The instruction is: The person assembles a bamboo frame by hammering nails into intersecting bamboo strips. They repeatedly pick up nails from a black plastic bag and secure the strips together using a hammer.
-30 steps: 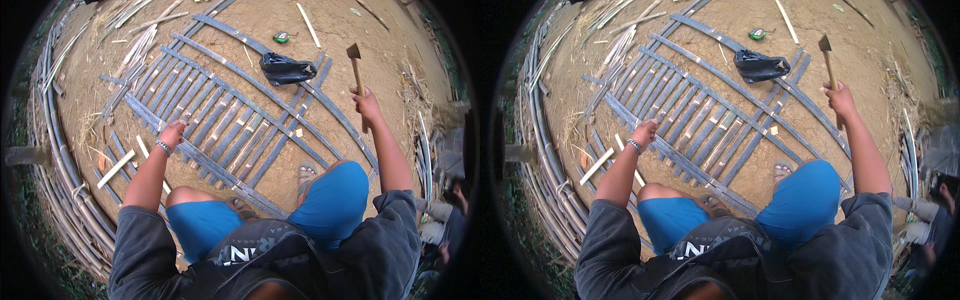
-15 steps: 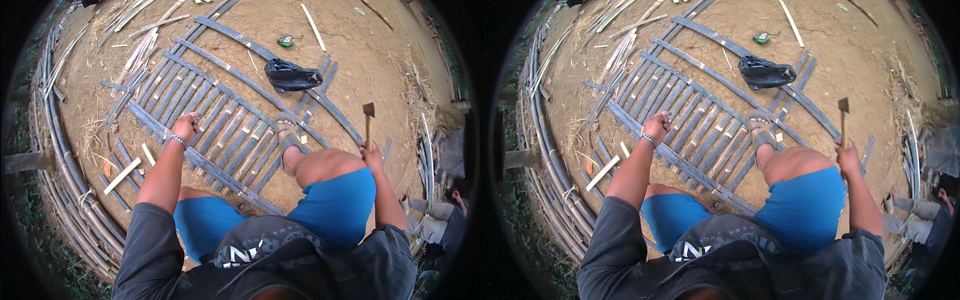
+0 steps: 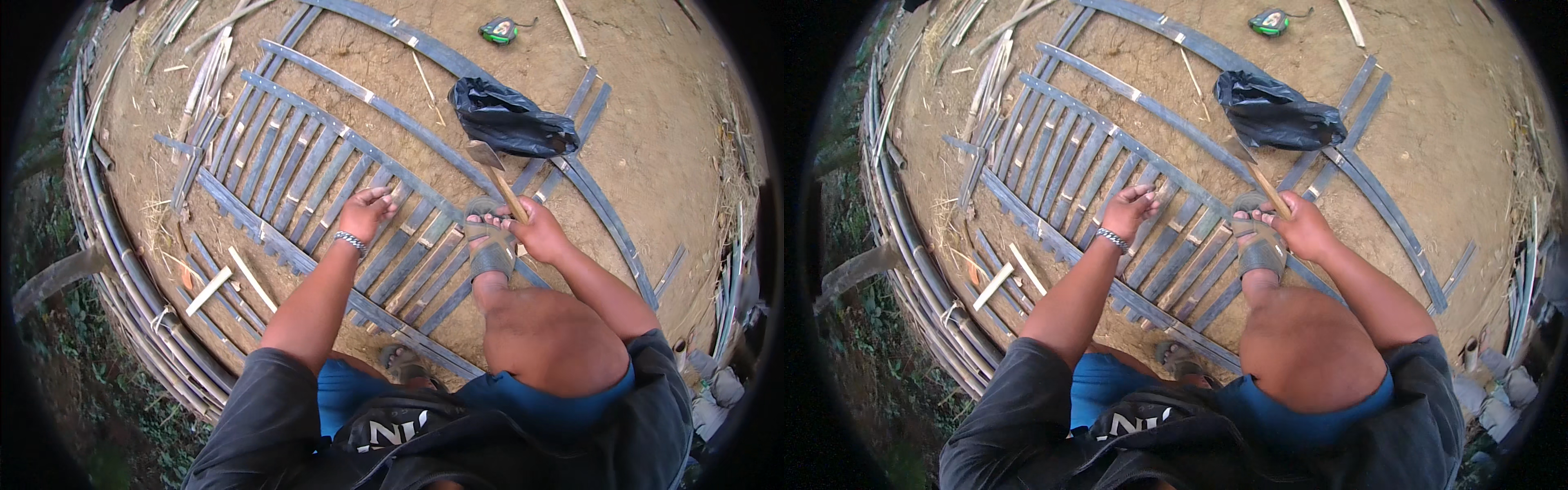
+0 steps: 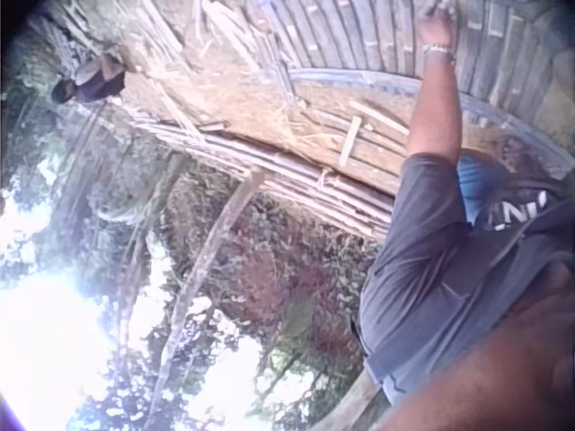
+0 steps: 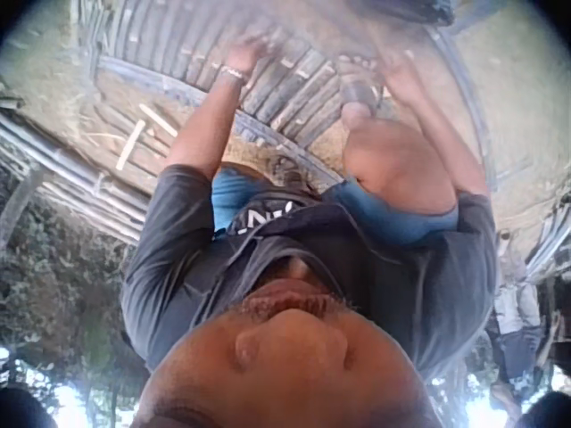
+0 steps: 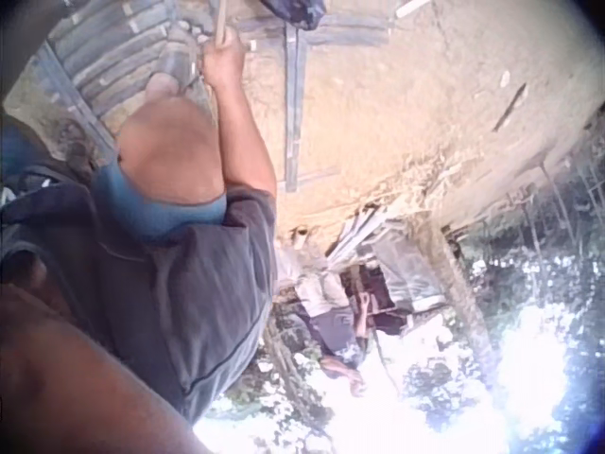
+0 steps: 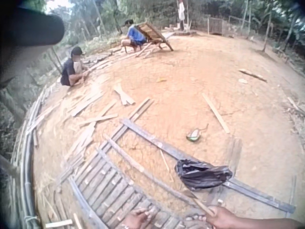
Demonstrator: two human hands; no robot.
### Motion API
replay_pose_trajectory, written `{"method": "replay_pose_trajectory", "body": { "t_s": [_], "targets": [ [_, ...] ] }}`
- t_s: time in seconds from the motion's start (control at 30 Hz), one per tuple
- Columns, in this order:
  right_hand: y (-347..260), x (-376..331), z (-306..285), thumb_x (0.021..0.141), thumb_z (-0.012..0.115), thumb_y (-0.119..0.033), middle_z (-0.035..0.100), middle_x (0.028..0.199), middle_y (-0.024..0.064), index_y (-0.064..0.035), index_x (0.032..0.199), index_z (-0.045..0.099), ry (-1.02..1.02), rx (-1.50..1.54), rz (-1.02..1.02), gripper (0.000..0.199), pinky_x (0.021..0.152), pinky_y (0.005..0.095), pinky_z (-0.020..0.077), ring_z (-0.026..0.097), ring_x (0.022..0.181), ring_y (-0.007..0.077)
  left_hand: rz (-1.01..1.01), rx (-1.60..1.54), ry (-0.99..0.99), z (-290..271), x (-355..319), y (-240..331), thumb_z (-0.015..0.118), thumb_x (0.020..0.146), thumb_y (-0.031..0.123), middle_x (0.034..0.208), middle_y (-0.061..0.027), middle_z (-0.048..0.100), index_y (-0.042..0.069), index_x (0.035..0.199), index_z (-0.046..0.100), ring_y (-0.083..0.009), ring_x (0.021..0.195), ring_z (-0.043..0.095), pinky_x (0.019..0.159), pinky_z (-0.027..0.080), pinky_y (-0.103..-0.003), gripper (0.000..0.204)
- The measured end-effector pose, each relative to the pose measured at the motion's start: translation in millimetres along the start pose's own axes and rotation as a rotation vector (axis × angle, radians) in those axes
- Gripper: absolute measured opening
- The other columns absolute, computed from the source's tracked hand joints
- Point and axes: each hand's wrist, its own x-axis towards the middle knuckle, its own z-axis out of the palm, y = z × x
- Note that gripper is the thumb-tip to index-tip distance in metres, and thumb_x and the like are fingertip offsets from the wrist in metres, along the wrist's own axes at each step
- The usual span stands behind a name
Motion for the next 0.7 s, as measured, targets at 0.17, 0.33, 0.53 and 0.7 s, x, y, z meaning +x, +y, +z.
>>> {"method": "replay_pose_trajectory", "body": {
  "t_s": [0.17,0.33,0.53,0.7],
  "targets": [
    [-4.9,13.8,-12.0,0.095,0.068,-0.010,0.074,0.109,0.0124,-0.0010,0.122,0.066,-0.144,-0.103,0.104,0.028,0.087,0.0354,0.0537,0.070,0.099,0.0195,-0.013,-0.150,0.072,44.3,-0.9,-8.7,0.068,0.099,0.003,0.101,-0.0118,0.071,-0.007,0.130,0.057,-0.0207,0.090,0.075,0.079,0.063,-0.032,0.035],
    [-10.2,19.1,-29.1,0.095,0.067,-0.008,0.072,0.105,0.0107,-0.0015,0.121,0.066,-0.157,-0.203,0.077,0.027,0.084,0.0333,0.0530,0.068,0.094,0.0177,0.006,-0.112,0.017,61.6,0.6,-22.6,0.073,0.096,0.006,0.101,-0.0122,0.075,-0.007,0.121,0.065,-0.0198,0.087,0.075,0.078,0.063,-0.031,0.029],
    [-60.5,22.4,-29.8,0.096,0.066,-0.008,0.069,0.103,0.0050,-0.0004,0.121,0.063,-0.230,-0.124,0.083,0.027,0.072,0.0286,0.0517,0.062,0.083,0.0096,0.250,0.161,0.087,48.2,7.0,-22.5,0.077,0.092,0.012,0.106,-0.0123,0.078,-0.006,0.116,0.072,-0.0153,0.089,0.074,0.082,0.058,-0.028,0.031],
    [-77.3,19.2,-17.0,0.097,0.064,-0.007,0.068,0.103,0.0045,-0.0006,0.120,0.062,-0.225,-0.021,0.056,0.025,0.071,0.0276,0.0529,0.064,0.085,0.0102,0.517,0.512,0.310,52.7,20.3,-16.8,0.079,0.089,0.017,0.099,-0.0108,0.078,0.006,0.099,0.082,-0.0221,0.090,0.072,0.080,0.055,-0.034,0.014]
  ]
}}
